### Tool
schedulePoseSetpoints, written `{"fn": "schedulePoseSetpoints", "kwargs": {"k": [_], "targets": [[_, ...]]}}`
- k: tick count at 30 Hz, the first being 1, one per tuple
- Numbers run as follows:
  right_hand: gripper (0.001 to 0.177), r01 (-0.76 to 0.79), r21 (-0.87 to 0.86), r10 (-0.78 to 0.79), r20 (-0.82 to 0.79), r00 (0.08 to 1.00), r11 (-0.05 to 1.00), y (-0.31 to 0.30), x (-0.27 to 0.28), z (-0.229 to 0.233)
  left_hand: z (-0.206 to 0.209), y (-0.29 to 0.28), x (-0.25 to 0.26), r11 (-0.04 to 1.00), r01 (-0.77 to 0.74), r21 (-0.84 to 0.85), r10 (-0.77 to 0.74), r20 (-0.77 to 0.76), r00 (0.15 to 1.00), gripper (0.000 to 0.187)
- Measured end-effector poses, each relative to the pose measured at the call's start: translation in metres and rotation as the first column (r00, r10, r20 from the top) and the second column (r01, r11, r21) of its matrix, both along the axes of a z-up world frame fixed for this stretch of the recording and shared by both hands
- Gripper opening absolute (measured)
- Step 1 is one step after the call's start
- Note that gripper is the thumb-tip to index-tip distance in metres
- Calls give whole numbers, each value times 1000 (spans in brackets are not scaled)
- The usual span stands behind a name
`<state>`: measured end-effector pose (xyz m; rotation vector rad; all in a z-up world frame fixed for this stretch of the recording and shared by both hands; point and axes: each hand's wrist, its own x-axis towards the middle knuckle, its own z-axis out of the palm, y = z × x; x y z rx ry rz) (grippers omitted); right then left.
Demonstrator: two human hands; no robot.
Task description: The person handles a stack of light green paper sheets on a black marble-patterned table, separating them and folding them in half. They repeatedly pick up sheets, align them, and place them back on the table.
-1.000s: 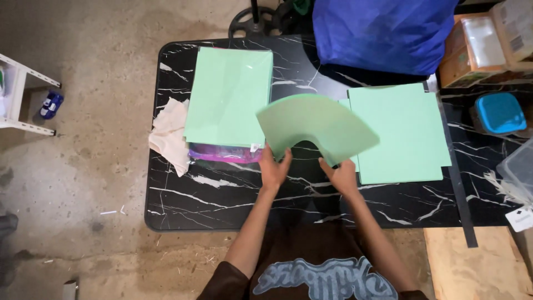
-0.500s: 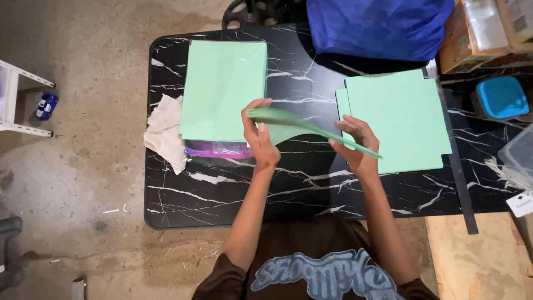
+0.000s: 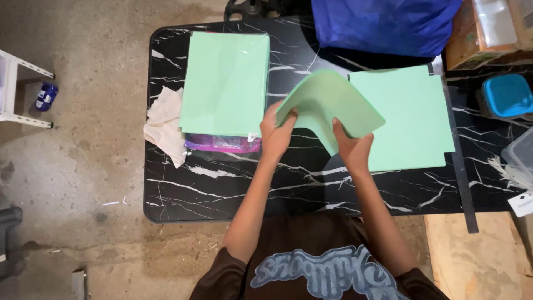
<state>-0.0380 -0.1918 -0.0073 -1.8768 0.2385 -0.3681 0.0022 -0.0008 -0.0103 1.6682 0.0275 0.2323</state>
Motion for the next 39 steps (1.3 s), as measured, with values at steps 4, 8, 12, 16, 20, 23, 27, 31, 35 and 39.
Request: {"fn": "schedulePoseSetpoints", "kwargs": {"k": [4, 8, 12, 16, 20, 23, 27, 31, 35, 39], "targets": [[24, 31, 61, -30, -11, 999, 998, 0, 5, -21, -17, -2, -8, 998, 54, 31, -51, -78, 996, 29], [23, 41, -10, -41, 24, 999, 999, 3, 6, -10, -41, 2, -16, 991, 108, 75, -111, 29, 993, 39], [24, 133, -23, -134, -69, 989, 991, 6, 1, -4, -50, -3, -20, 985, 92, 149, -82, -69, 994, 24], [26, 145, 67, -143, -40, 989, 987, 18, -3, -16, -88, -3, -21, 970, 95, 224, -58, -168, 984, 20], [29, 127, 17, -127, -10, 992, 992, 15, -4, -50, -111, -2, -24, 959, 80, 271, -81, -7, 997, 18], [28, 110, -69, -113, -40, 993, 992, 15, -9, -69, -100, 1, -29, 957, 78, 280, -90, 33, 995, 16], [23, 99, -202, -106, -24, 994, 974, 11, -16, -76, -88, 2, -29, 962, 105, 254, -109, 4, 994, 14], [23, 96, -204, -114, -77, 990, 974, 13, -19, -70, -109, 1, -30, 953, 94, 289, -112, 45, 993, 12], [23, 18, -184, -46, -149, 988, 983, 8, -20, -90, -131, 1, -35, 938, 40, 344, -84, 113, 990, 11], [22, -110, -319, 63, -155, 986, 941, 0, -25, -124, -133, 0, -38, 947, 44, 320, -60, 39, 997, 9]]}}
